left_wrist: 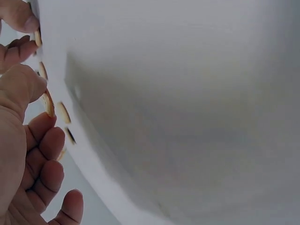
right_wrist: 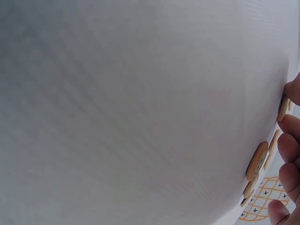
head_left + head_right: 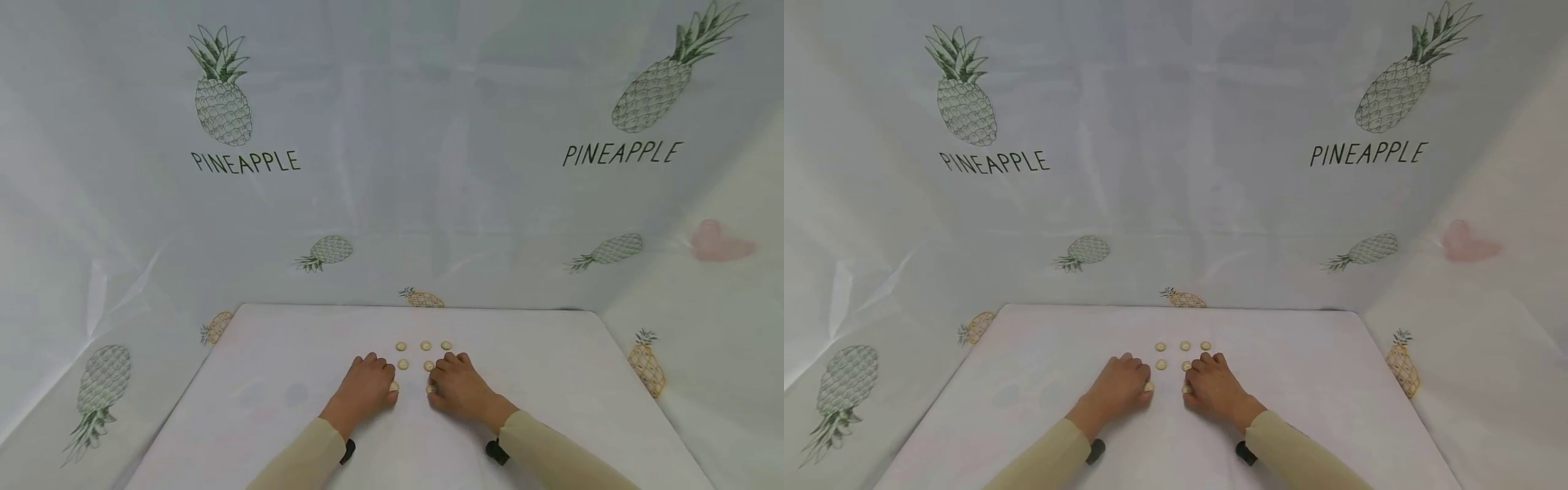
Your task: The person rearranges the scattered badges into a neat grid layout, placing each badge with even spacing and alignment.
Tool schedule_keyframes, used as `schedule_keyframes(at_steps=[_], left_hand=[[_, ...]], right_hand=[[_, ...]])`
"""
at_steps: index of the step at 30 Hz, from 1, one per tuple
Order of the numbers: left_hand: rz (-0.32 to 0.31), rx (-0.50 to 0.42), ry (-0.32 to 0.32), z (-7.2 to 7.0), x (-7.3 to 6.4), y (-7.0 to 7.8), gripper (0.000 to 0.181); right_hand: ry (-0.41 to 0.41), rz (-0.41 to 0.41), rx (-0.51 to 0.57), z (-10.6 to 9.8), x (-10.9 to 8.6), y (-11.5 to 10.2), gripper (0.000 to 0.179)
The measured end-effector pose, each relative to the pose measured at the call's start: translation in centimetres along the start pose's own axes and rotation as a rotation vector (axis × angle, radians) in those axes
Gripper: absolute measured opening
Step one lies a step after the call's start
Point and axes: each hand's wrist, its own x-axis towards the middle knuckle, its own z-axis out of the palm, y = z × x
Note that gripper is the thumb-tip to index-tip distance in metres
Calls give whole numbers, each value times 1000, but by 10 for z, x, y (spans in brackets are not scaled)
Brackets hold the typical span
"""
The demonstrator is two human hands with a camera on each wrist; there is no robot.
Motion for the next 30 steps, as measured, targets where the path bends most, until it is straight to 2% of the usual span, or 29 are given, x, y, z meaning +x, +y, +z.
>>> schedule_keyframes(at_steps=[9, 21, 30], left_hand=[[-26, -16, -6, 7, 8, 5, 26], [-42, -15, -52, 8, 5, 7, 33], [-55, -37, -57, 6, 2, 8, 35]], right_hand=[[11, -4, -5, 0, 4, -9, 18], [36, -4, 2, -1, 3, -16, 17], [23, 14, -4, 0, 4, -18, 18]])
